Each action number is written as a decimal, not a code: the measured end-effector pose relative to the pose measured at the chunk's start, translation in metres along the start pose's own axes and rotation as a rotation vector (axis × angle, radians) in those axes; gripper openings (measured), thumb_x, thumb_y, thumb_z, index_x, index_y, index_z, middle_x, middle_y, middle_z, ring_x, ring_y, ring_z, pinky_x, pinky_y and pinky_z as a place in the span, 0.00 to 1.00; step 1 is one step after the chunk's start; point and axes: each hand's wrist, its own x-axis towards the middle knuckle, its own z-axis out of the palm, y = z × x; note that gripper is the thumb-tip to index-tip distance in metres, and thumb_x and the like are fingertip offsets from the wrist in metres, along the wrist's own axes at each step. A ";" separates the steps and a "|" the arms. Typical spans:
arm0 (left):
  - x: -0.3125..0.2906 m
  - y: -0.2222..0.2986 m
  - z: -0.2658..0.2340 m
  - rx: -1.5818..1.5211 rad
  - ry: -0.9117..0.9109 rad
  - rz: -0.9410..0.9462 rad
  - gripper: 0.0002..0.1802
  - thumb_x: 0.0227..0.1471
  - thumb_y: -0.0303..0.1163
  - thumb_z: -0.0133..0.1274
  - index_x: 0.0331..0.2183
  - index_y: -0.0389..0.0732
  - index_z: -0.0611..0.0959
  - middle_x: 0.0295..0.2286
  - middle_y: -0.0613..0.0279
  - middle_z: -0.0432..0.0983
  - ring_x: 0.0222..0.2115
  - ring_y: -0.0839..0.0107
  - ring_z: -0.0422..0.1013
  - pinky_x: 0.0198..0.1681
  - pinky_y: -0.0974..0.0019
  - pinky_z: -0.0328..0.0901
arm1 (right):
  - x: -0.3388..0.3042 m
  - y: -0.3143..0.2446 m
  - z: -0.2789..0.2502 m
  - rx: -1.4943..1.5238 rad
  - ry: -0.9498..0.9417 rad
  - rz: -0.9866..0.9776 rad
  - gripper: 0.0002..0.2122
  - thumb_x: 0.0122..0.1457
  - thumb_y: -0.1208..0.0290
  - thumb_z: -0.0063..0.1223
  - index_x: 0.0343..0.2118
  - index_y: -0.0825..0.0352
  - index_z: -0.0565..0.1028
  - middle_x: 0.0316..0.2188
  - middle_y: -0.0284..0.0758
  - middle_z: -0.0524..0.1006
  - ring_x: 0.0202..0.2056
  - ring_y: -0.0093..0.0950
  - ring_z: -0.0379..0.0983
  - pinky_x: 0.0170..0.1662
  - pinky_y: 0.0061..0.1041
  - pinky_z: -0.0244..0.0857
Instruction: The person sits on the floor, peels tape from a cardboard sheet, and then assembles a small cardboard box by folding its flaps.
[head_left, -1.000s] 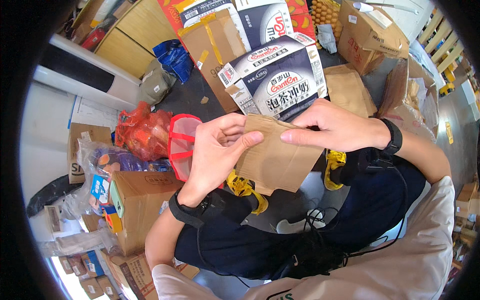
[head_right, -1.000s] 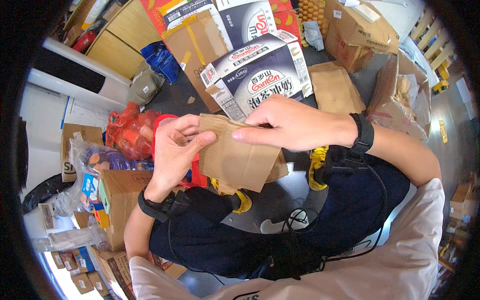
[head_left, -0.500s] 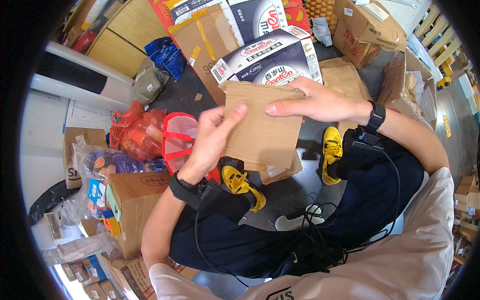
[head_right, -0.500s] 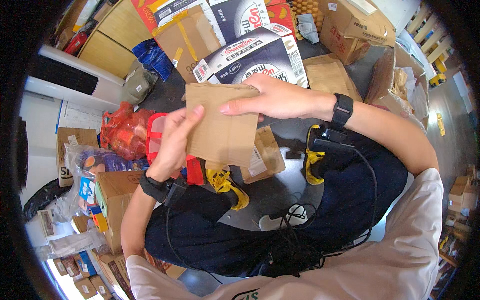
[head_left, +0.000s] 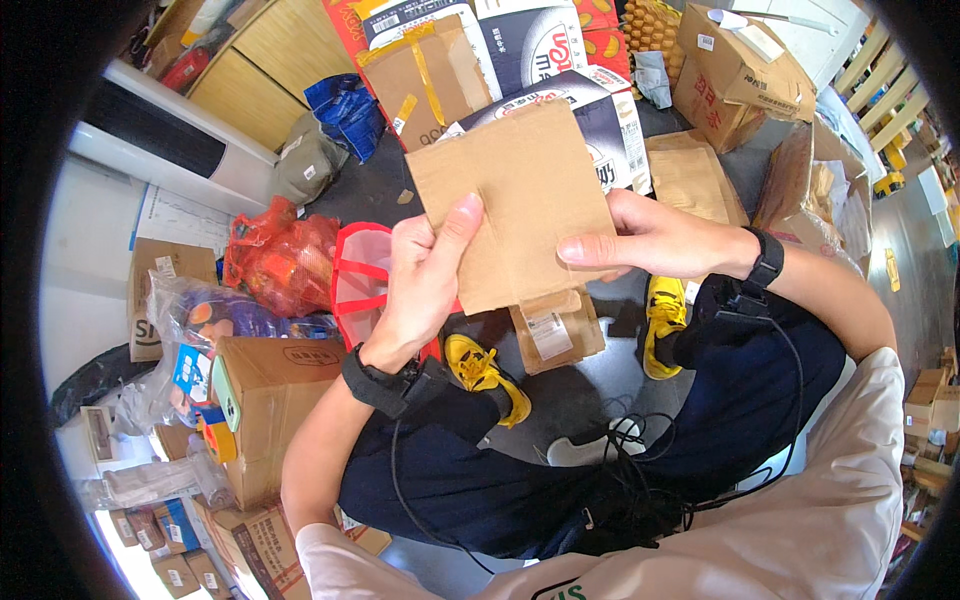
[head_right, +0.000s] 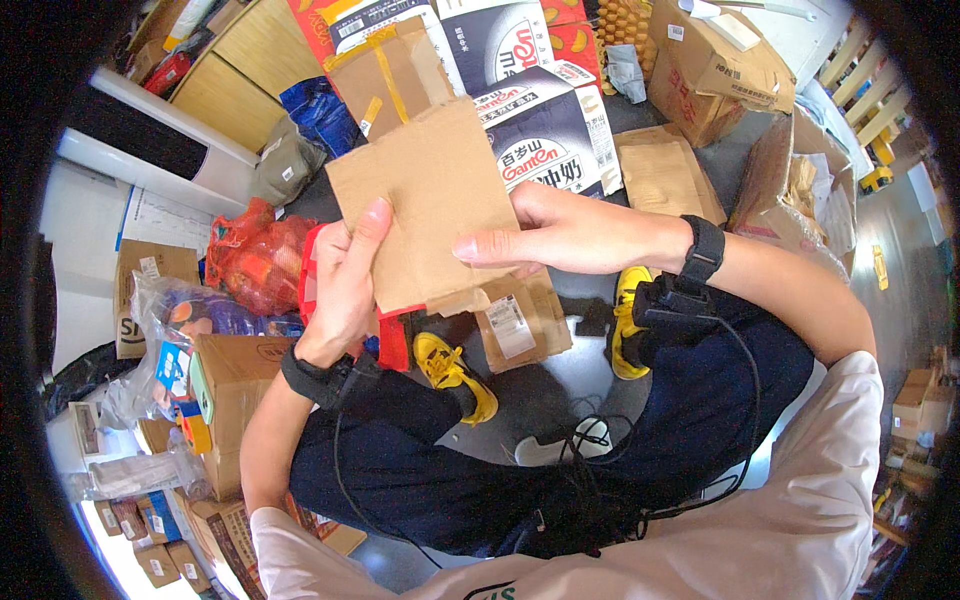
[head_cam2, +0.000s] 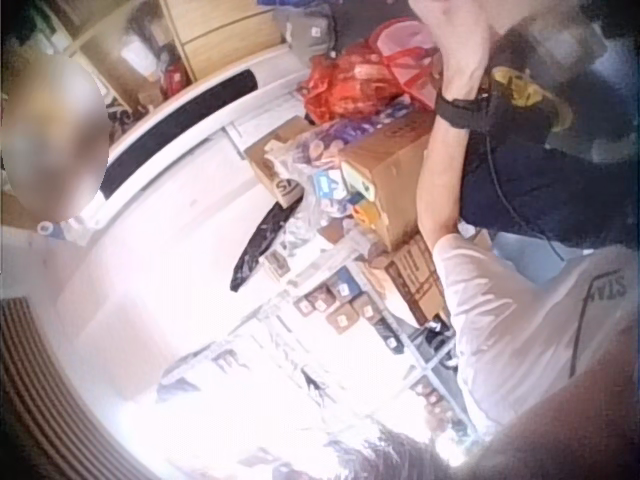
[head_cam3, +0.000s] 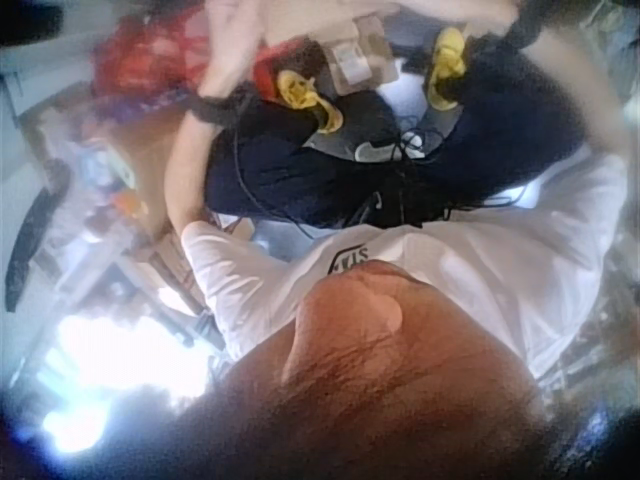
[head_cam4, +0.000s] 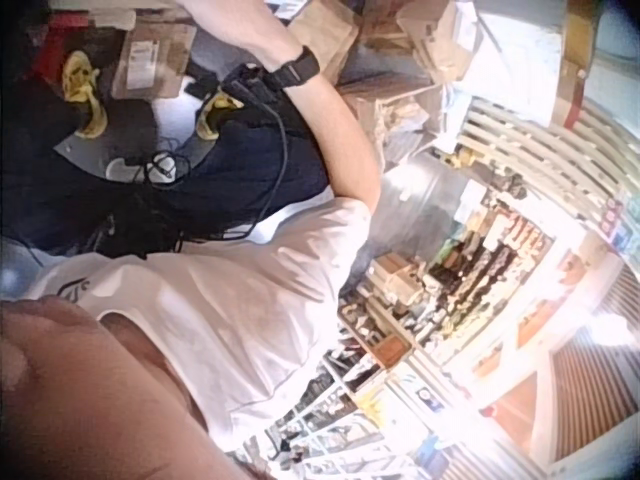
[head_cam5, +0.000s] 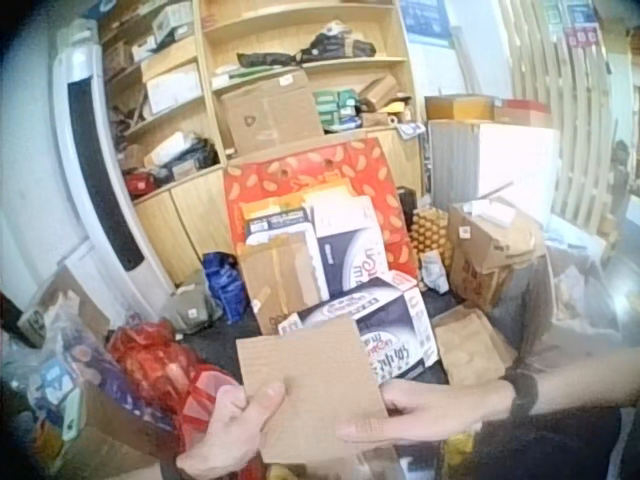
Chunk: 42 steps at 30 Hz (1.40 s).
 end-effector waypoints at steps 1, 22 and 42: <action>0.000 0.002 -0.001 -0.015 0.022 0.002 0.20 0.64 0.38 0.46 0.46 0.29 0.78 0.38 0.58 0.80 0.35 0.77 0.76 0.37 0.73 0.71 | 0.000 0.000 -0.003 0.000 0.000 -0.001 0.21 0.64 0.49 0.47 0.35 0.68 0.77 0.27 0.25 0.72 0.28 0.14 0.64 0.31 0.17 0.61; -0.011 0.016 0.010 -0.389 -0.167 -0.345 0.18 0.63 0.46 0.44 0.27 0.44 0.68 0.13 0.77 0.47 0.11 0.81 0.42 0.17 0.73 0.40 | 0.013 0.003 0.002 0.605 0.022 0.132 0.12 0.64 0.59 0.51 0.35 0.65 0.74 0.20 0.23 0.64 0.21 0.13 0.52 0.24 0.16 0.46; -0.019 0.037 0.032 0.814 0.154 0.726 0.07 0.47 0.19 0.61 0.31 0.31 0.80 0.28 0.55 0.76 0.28 0.70 0.73 0.32 0.72 0.66 | -0.019 -0.031 0.005 0.712 -0.111 0.045 0.21 0.66 0.52 0.42 0.23 0.65 0.72 0.15 0.22 0.62 0.18 0.14 0.52 0.23 0.16 0.46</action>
